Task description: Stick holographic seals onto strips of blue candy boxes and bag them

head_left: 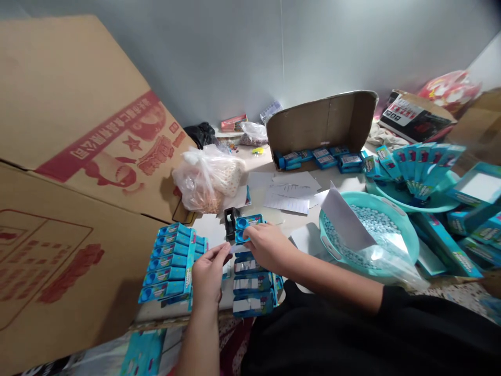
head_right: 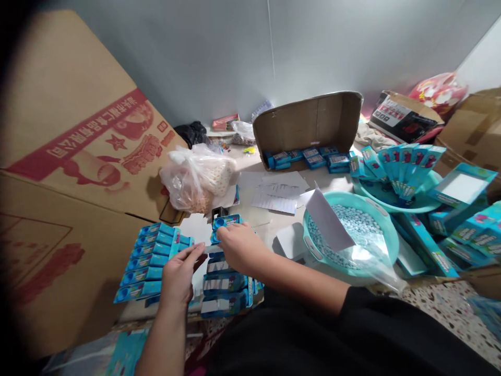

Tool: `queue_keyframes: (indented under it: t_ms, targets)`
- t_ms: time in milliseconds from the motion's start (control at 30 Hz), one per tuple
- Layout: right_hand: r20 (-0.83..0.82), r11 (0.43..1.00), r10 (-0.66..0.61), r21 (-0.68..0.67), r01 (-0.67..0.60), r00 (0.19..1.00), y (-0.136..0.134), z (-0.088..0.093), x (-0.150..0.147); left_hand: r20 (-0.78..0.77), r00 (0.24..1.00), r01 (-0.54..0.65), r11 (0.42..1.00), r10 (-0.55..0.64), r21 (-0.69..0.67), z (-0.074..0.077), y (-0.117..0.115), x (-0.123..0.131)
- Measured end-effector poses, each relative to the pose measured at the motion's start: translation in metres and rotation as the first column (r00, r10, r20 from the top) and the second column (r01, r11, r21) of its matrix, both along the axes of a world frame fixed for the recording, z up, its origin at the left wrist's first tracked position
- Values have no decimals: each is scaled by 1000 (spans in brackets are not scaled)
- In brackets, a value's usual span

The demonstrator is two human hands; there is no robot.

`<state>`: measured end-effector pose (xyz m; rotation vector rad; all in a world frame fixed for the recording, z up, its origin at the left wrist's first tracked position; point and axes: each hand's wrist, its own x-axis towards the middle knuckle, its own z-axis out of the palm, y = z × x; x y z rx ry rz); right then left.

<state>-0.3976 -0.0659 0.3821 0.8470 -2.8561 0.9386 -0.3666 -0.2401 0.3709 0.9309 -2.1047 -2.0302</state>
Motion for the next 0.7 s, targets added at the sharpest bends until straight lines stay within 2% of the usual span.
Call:
queue_keyframes:
  t_ms: [233, 367, 433, 533, 700]
  targets:
    - [-71, 986, -54, 154, 65, 996, 1, 17, 3, 22, 998, 57, 998, -57, 15, -7, -1, -4]
    - [-8, 977, -81, 200, 81, 997, 9, 21, -4, 22, 997, 67, 998, -68, 20, -10, -2, -2]
    - [39, 981, -70, 183, 62, 997, 14, 20, -8, 30, 998, 60, 997, -61, 41, -10, -1, 0]
    - [104, 996, -41, 86, 32, 994, 18, 15, -11, 43, 998, 47, 994, -51, 98, -12, 2, 2]
    - [146, 998, -69, 4, 69, 987, 12, 9, -8, 40, 999, 25, 983, -33, 184, -20, 5, 3]
